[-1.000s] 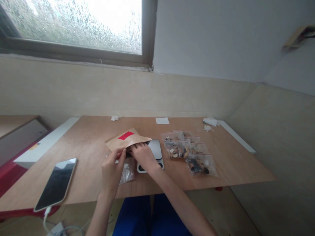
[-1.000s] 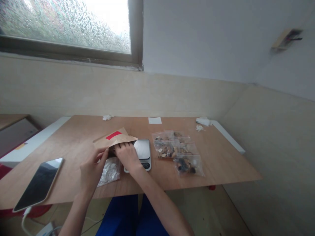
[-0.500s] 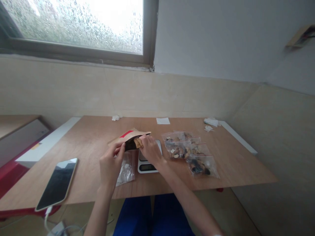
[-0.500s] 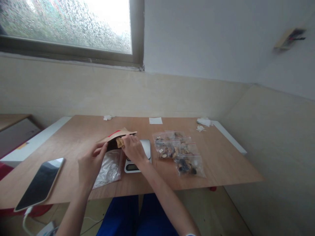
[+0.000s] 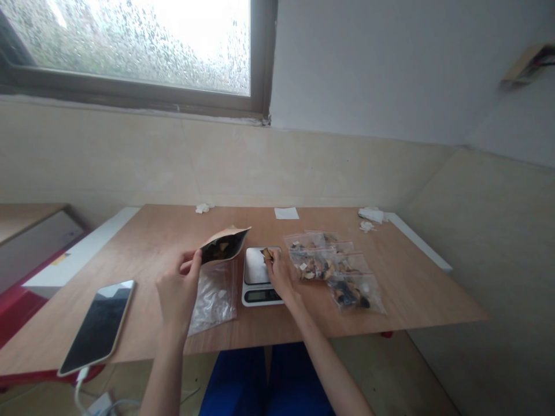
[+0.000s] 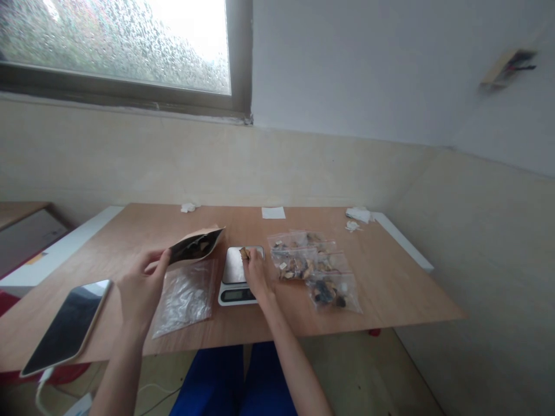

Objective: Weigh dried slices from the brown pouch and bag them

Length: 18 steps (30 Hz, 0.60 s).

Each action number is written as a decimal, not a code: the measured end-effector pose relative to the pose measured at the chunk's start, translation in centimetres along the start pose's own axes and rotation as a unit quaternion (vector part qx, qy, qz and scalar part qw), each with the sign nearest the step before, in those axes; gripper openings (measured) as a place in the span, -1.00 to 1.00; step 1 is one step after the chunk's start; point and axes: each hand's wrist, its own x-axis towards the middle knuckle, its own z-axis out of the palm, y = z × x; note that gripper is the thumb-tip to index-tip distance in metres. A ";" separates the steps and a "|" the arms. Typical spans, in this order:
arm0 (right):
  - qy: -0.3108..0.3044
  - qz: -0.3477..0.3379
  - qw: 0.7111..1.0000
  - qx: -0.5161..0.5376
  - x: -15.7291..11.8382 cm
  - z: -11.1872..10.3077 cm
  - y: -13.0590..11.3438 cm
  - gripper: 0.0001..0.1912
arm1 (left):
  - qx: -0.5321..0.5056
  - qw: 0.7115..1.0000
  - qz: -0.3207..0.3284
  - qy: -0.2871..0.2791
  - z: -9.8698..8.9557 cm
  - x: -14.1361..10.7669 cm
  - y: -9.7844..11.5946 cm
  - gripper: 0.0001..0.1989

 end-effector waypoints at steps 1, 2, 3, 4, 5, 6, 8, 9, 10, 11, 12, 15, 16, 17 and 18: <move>-0.018 0.001 1.000 -0.009 0.1 0.3 0.2 -0.88 | -0.005 1.000 0.000 -0.003 0.0 -0.1 -0.1 -0.70; -0.033 0.000 0.999 -0.008 0.3 0.6 0.4 -0.90 | -0.008 1.000 0.000 -0.005 0.0 -0.2 -0.2 -0.70; -0.044 -0.004 0.999 0.000 0.4 0.7 0.6 -0.91 | -0.009 1.000 0.001 -0.005 0.0 -0.2 -0.2 -0.70; -0.050 -0.007 0.999 0.012 0.6 0.8 0.7 -0.91 | -0.009 1.000 0.002 -0.004 0.0 -0.2 -0.3 -0.70; -0.054 -0.010 0.998 0.027 0.8 0.8 0.9 -0.90 | -0.008 1.000 0.003 -0.002 -0.1 -0.1 -0.4 -0.70; -0.054 -0.011 0.998 0.040 0.9 0.7 1.0 -0.89 | -0.008 1.000 0.003 0.001 -0.1 -0.1 -0.4 -0.70; -0.049 -0.011 0.997 0.056 1.3 0.5 1.3 -0.88 | -0.011 1.000 0.003 0.003 -0.2 0.0 -0.5 -0.71; -0.045 -0.010 0.997 0.061 1.4 0.3 1.4 -0.88 | -0.013 1.000 0.002 0.003 -0.2 0.0 -0.6 -0.71; -0.042 -0.008 0.997 0.067 1.6 0.2 1.6 -0.87 | -0.015 1.000 0.001 0.002 -0.2 0.0 -0.6 -0.71; -0.039 -0.005 0.997 0.073 1.8 0.1 1.8 -0.86 | -0.017 1.000 -0.001 0.001 -0.2 0.0 -0.6 -0.70; -0.036 -0.001 0.996 0.078 2.0 0.0 2.0 -0.85 | -0.018 1.000 -0.002 -0.002 -0.2 -0.1 -0.6 -0.70; -0.035 0.011 0.995 0.094 2.8 0.0 2.8 -0.83 | -0.020 1.000 -0.004 -0.012 -0.3 -0.3 -0.5 -0.68; -0.037 0.014 0.994 0.099 3.1 0.1 3.1 -0.82 | -0.020 1.000 -0.005 -0.015 -0.3 -0.3 -0.5 -0.67; -0.038 0.016 0.994 0.105 3.3 0.1 3.4 -0.80 | -0.020 1.000 -0.005 -0.017 -0.2 -0.4 -0.5 -0.67; -0.041 0.017 0.993 0.110 3.6 0.1 3.7 -0.78 | -0.020 1.000 -0.004 -0.017 -0.2 -0.4 -0.5 -0.66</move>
